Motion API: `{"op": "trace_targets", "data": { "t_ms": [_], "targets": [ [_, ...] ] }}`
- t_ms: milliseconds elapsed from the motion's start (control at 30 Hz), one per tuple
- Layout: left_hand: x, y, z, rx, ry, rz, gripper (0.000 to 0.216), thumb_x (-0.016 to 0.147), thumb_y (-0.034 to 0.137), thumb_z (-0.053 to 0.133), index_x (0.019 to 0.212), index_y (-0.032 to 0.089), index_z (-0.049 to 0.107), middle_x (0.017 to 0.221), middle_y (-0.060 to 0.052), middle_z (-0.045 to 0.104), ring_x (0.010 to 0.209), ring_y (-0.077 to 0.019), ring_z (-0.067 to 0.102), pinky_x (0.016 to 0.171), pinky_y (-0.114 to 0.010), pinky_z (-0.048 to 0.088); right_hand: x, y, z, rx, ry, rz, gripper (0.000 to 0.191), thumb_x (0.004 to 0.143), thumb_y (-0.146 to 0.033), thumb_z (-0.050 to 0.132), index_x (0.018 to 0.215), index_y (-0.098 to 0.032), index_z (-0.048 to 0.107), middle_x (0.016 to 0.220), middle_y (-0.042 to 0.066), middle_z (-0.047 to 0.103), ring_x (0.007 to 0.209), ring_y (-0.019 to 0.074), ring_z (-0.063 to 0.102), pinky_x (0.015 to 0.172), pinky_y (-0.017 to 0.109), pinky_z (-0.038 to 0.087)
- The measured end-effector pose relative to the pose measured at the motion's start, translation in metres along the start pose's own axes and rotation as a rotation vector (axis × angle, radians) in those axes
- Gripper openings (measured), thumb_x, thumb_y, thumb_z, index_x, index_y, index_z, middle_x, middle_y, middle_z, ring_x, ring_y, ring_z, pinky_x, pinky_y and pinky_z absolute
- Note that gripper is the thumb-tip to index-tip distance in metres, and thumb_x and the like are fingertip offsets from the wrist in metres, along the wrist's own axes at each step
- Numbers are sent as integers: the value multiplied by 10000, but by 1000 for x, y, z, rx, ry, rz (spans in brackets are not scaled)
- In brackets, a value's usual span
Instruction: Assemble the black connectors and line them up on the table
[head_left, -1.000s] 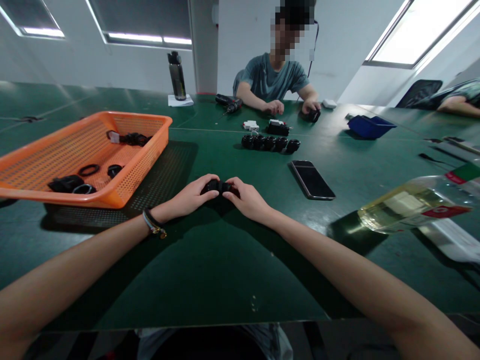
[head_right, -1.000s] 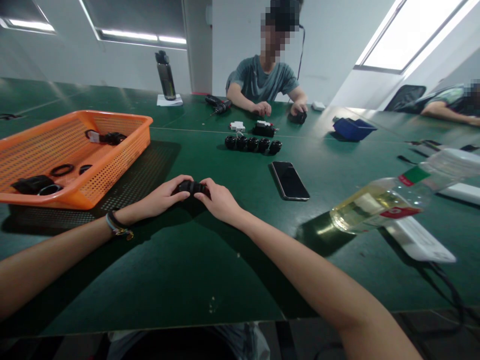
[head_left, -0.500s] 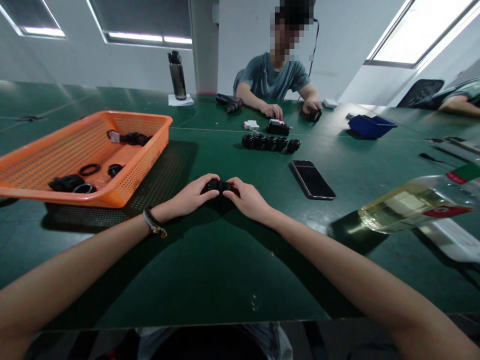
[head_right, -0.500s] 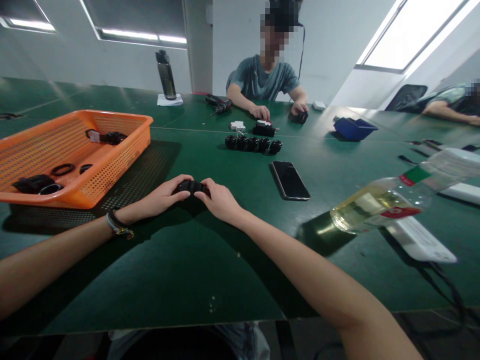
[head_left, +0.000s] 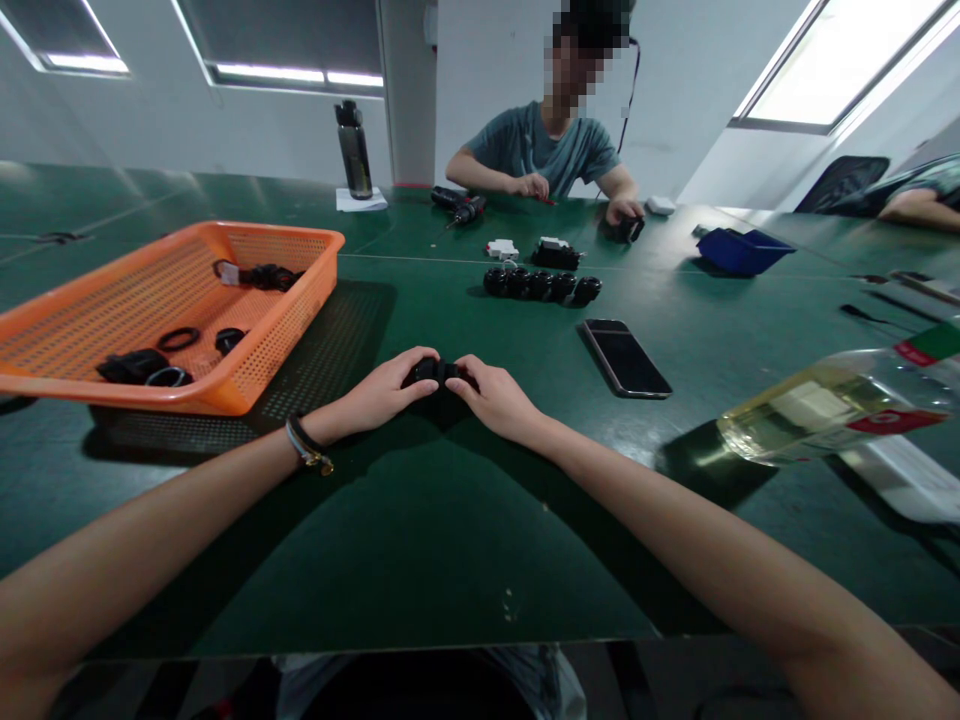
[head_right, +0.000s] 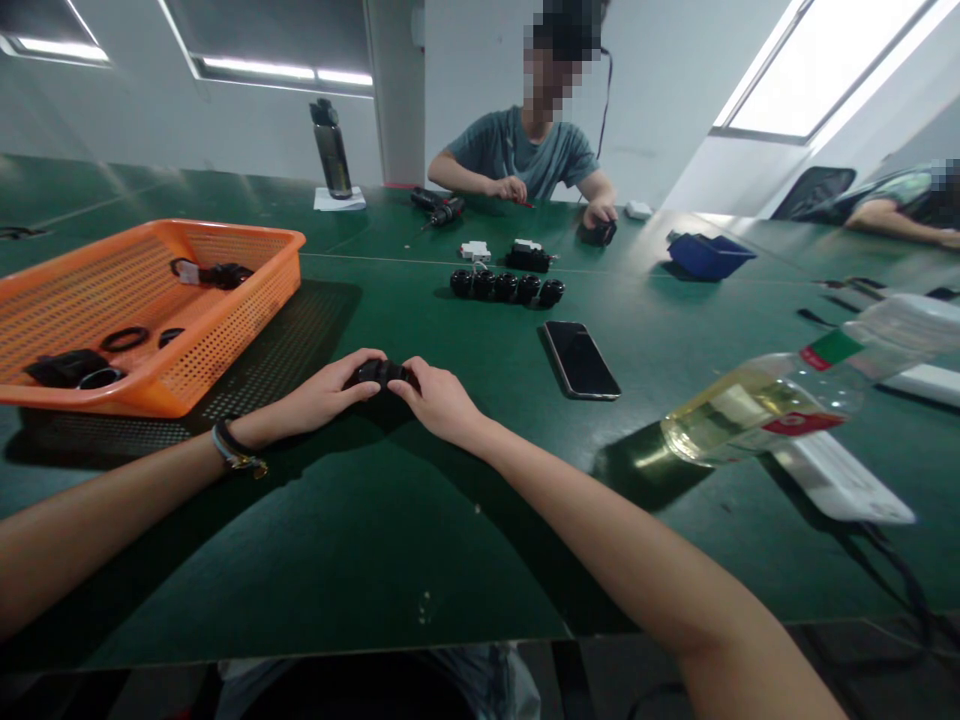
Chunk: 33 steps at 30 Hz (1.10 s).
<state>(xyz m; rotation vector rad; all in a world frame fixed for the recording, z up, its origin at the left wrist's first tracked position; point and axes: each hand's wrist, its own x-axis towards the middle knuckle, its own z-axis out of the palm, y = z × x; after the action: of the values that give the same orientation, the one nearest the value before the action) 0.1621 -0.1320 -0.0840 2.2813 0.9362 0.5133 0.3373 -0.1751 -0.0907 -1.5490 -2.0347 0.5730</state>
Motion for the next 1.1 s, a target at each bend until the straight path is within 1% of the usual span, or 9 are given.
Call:
{"op": "trace_targets", "data": {
  "t_ms": [233, 367, 600, 900, 1000, 1100],
  "targets": [
    [0, 1, 0, -4, 0, -1, 497, 776, 459, 417, 1144, 126, 443, 1159, -114, 526, 1022, -249, 504, 922, -378, 391, 1, 0, 0, 10, -14, 6, 199, 878, -276, 418, 955, -127, 525, 815, 52, 616, 667, 123, 549, 596, 234, 378],
    [0, 2, 0, 3, 4, -6, 478, 774, 462, 417, 1130, 145, 449, 1159, -103, 528, 1030, -247, 501, 928, -377, 387, 1, 0, 0, -28, -7, 3, 191, 877, -276, 425, 948, -132, 530, 814, 56, 617, 680, 130, 549, 604, 237, 366],
    [0, 2, 0, -1, 5, -2, 469, 769, 447, 423, 1123, 141, 450, 1153, -103, 533, 1030, -245, 503, 932, -381, 388, 1, -2, -1, -24, -19, 13, 184, 881, -279, 417, 914, -141, 534, 791, 45, 610, 653, 123, 537, 572, 226, 350],
    [0, 3, 0, 6, 8, -10, 483, 769, 455, 418, 1128, 133, 447, 1147, -109, 532, 1022, -250, 508, 924, -378, 392, 2, -1, 0, -18, -13, 11, 189, 886, -286, 396, 865, -146, 520, 757, 35, 593, 632, 119, 519, 570, 231, 345],
    [0, 3, 0, 1, 6, 2, 484, 770, 463, 418, 1125, 135, 448, 1140, -108, 534, 1018, -251, 508, 923, -380, 393, 0, 0, 0, 26, 3, -10, 172, 882, -271, 394, 908, -147, 511, 776, 33, 592, 653, 121, 528, 595, 241, 369],
    [0, 3, 0, -1, 8, 10, 482, 769, 461, 417, 1119, 131, 452, 1134, -108, 535, 1017, -253, 506, 924, -382, 390, -3, 0, 0, 101, 15, -37, 183, 856, -234, 435, 1017, -151, 469, 818, 31, 592, 682, 122, 540, 632, 259, 399]
  ]
}}
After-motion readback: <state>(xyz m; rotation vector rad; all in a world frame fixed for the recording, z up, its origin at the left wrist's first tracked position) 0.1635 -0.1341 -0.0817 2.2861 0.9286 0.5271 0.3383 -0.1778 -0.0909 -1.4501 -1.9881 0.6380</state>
